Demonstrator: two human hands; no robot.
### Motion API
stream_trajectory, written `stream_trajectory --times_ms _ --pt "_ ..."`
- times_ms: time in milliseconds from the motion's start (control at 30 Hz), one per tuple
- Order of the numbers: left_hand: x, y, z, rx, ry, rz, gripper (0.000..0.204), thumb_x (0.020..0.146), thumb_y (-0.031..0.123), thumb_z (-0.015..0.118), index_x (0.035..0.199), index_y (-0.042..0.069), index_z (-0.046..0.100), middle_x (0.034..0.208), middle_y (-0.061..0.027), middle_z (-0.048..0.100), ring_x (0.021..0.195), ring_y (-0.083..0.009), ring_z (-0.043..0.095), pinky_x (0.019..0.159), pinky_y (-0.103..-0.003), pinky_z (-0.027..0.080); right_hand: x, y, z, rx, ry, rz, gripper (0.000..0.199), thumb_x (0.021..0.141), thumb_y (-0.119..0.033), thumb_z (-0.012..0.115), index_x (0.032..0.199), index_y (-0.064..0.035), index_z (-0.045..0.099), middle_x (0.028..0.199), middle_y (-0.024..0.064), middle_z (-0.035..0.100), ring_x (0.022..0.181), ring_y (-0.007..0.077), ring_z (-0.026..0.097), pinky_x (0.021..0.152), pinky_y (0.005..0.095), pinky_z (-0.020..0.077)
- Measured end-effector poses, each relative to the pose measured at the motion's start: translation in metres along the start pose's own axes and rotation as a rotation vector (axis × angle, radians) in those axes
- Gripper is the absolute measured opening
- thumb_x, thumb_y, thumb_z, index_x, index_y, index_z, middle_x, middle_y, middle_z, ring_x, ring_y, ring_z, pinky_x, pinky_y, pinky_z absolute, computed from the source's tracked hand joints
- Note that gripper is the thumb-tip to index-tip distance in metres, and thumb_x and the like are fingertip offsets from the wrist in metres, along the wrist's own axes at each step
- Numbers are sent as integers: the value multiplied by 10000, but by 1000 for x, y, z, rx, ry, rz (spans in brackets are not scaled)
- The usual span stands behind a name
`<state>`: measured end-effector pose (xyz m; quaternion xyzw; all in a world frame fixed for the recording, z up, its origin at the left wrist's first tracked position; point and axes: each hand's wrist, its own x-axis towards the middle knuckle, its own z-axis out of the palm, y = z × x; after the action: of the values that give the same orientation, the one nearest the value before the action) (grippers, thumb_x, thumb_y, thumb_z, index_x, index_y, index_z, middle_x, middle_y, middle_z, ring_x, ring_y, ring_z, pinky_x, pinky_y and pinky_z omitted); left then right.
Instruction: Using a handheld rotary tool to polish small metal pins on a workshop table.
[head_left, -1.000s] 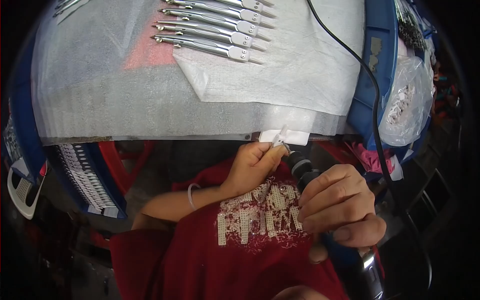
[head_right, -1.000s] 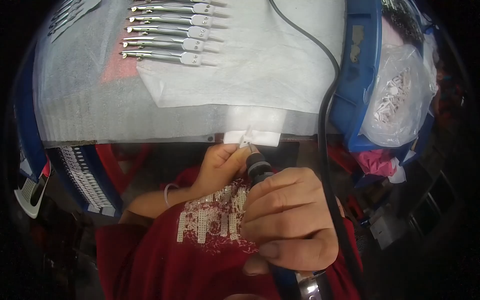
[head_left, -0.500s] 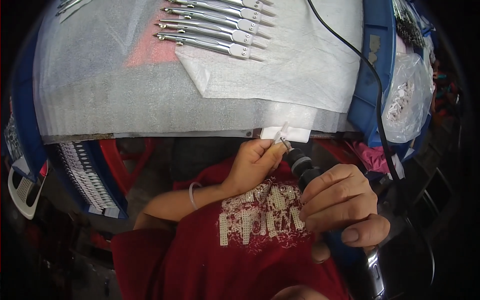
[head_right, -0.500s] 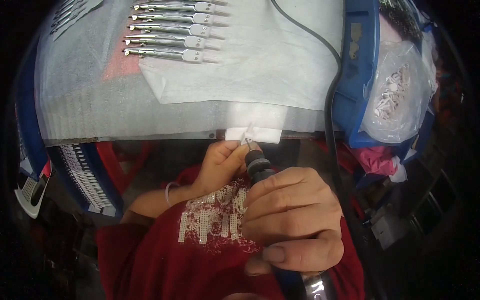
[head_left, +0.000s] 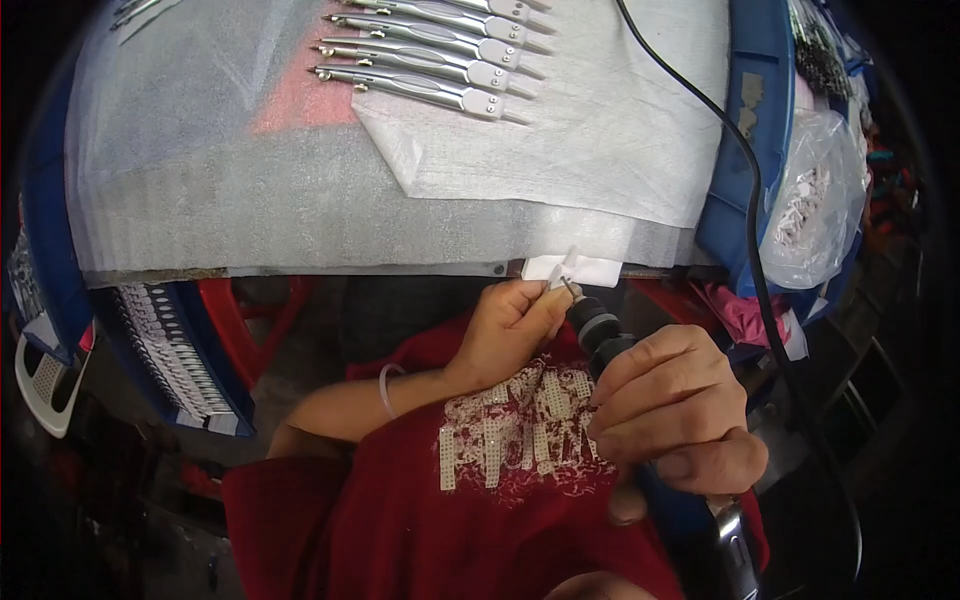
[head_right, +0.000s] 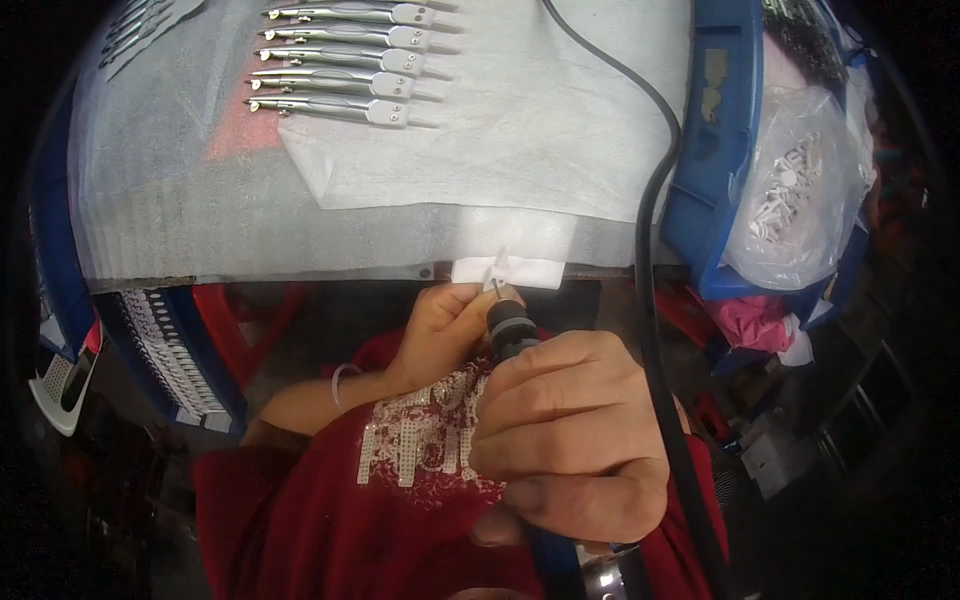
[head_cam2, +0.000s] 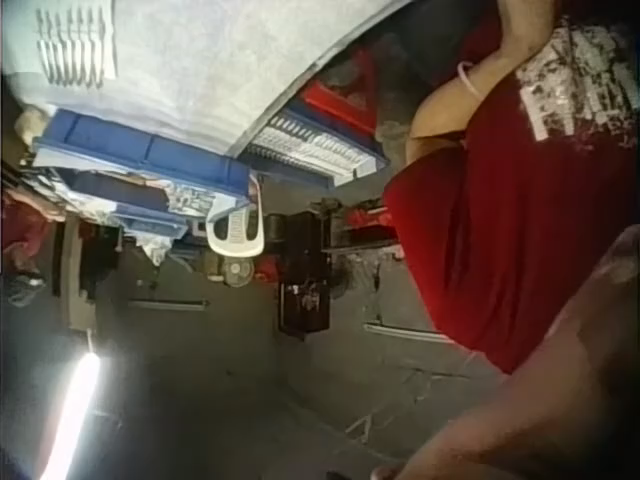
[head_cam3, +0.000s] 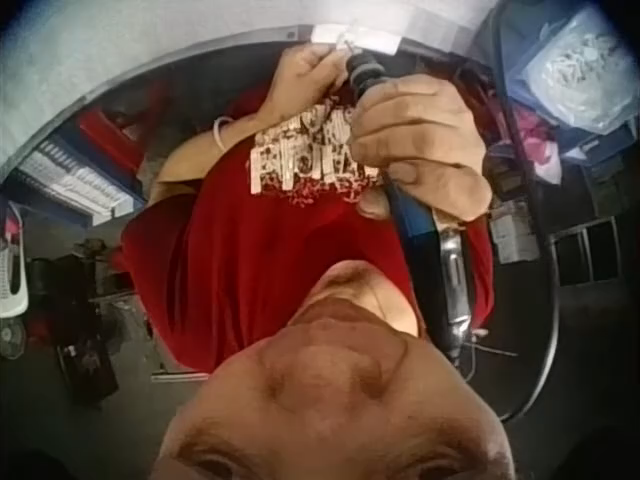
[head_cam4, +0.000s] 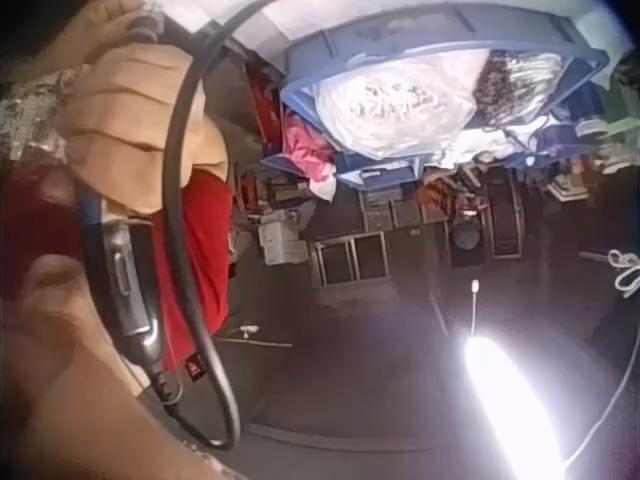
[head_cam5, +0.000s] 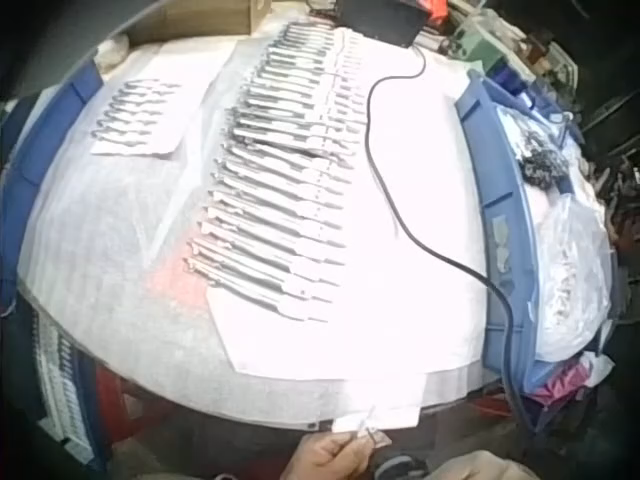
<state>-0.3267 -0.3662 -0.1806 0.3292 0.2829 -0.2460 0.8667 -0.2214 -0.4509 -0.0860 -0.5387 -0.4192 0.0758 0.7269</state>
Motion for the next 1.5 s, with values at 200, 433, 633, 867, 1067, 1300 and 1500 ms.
stream_trajectory --times_ms 200,433,633,867,1067,1300,1500 --pt "-1 7 1 -15 16 -6 227 966 166 532 860 -6 634 619 61 492 548 -6 400 474 -185 326 -9 -3 -17 -126 -128 17 493 830 -304 719 1102 -92 367 793 53 632 592 149 639 531 259 526" --pt "0 6 3 -7 -1 -15 220 968 170 526 928 -9 647 613 51 486 531 -12 399 473 -178 324 -12 -11 -12 -21 14 7 453 733 -141 795 1008 -59 445 717 141 638 565 239 635 512 326 536" --pt "0 8 1 -42 -29 -16 211 962 162 537 924 -12 650 618 50 497 535 -12 404 475 -181 321 -10 -9 -19 -148 -134 10 520 827 -310 717 1135 -82 365 799 67 635 615 164 651 533 264 543" --pt "-1 8 2 -2 -19 -5 209 963 160 537 945 -14 652 625 51 508 541 -10 413 476 -177 319 -4 -5 -9 -23 -10 4 383 739 -129 789 925 -30 470 725 155 644 575 234 632 509 315 533" --pt "-1 9 3 -28 2 -14 220 958 168 551 815 17 622 621 52 500 525 -9 404 457 -183 306 -2 -3 -13 -66 -91 5 390 771 -185 755 924 -39 426 743 129 631 568 211 626 492 306 531" --pt "1 8 3 -11 -78 -3 251 972 220 526 875 7 619 600 40 475 488 -26 382 440 -193 296 -11 -23 -27 -134 -22 88 504 855 -303 690 1182 -83 377 742 39 576 530 165 561 518 322 493" --pt "18 16 -13 -39 -149 7 264 980 213 503 1081 -15 590 692 7 515 547 -47 434 488 -188 337 -27 -14 -43 -100 242 -30 544 849 -277 657 1251 -23 394 785 67 567 565 145 529 585 310 444"
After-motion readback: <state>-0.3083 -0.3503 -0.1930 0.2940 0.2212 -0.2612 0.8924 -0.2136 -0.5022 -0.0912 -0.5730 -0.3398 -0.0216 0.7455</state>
